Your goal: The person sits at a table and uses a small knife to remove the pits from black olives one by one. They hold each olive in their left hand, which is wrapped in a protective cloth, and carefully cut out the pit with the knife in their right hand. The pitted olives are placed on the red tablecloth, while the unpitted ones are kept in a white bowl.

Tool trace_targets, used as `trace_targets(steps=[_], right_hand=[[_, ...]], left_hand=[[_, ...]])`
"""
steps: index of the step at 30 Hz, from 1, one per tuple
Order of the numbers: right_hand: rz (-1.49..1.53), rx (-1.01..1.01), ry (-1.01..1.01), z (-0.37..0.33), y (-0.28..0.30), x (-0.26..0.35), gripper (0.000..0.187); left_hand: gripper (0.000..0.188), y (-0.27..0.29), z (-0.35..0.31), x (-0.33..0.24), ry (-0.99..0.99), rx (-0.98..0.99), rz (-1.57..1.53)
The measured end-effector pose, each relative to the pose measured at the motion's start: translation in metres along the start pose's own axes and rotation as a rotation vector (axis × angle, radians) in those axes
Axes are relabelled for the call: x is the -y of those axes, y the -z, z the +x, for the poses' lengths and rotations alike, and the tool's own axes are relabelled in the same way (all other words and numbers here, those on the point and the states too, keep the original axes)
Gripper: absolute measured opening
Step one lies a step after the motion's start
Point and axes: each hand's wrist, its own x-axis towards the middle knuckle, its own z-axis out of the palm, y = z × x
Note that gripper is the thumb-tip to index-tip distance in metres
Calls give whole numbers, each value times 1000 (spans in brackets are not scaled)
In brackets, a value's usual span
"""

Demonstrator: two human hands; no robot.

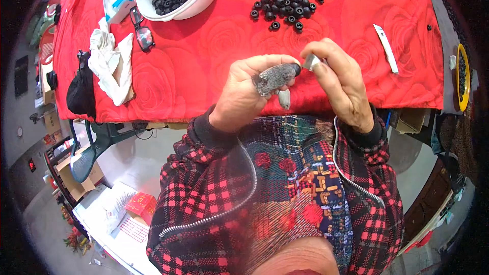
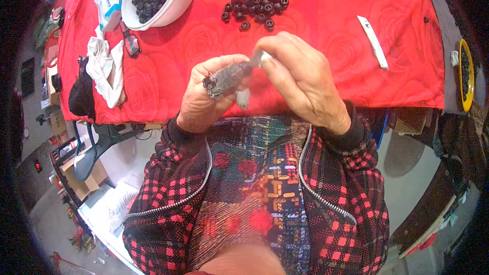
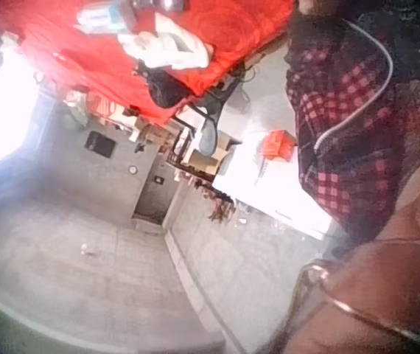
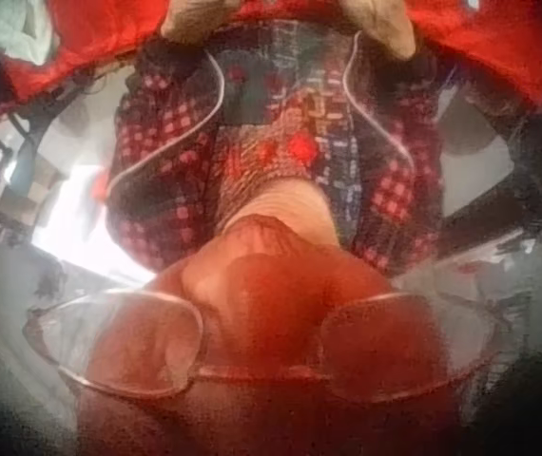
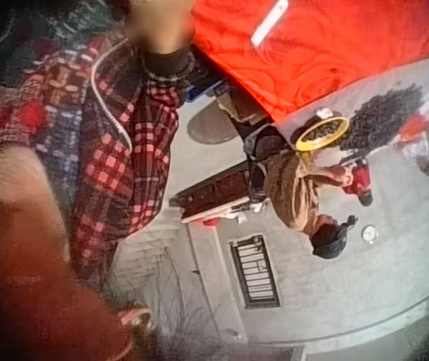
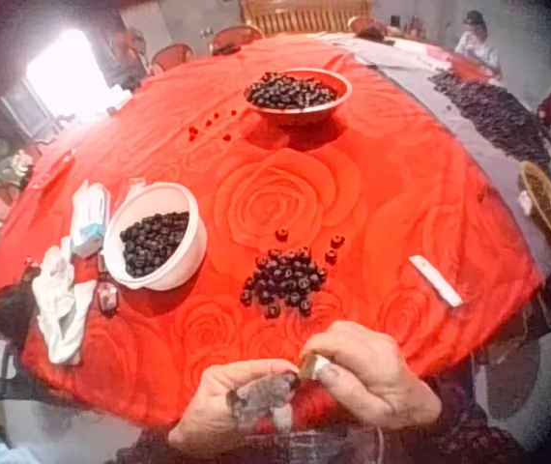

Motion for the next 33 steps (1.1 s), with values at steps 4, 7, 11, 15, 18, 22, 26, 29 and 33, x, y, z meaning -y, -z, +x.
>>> trace_targets(steps=[4, 7, 11, 15, 18, 22, 26, 29, 33], right_hand=[[-48, 34, 42, 6, -1, -7, 13], [-94, 60, 62, 9, 0, -9, 12], [-77, 87, 47, 11, 2, -11, 12], [-56, 90, 26, 12, 3, -14, 12], [-38, 98, 21, 13, 2, -17, 12], [-68, 124, 20, 13, 4, -20, 12], [-94, 127, 47, 14, 6, -22, 12], [-80, 144, 61, 15, 5, -24, 11], [11, 207, 45, 8, 2, -31, 11]], left_hand=[[30, -4, 2, 0, -17, -38, 57], [36, 3, 3, 1, 9, -9, 57], [35, 2, 5, 2, 36, -40, 6], [34, 2, 8, 0, 42, -59, 24], [34, 2, 8, -2, 50, -61, 43], [35, 4, 11, 0, 57, -72, 43], [35, 6, 12, -2, 113, -76, 7], [34, 5, 11, 0, 111, -95, 67], [30, 9, 9, 2, 203, -106, -46]])
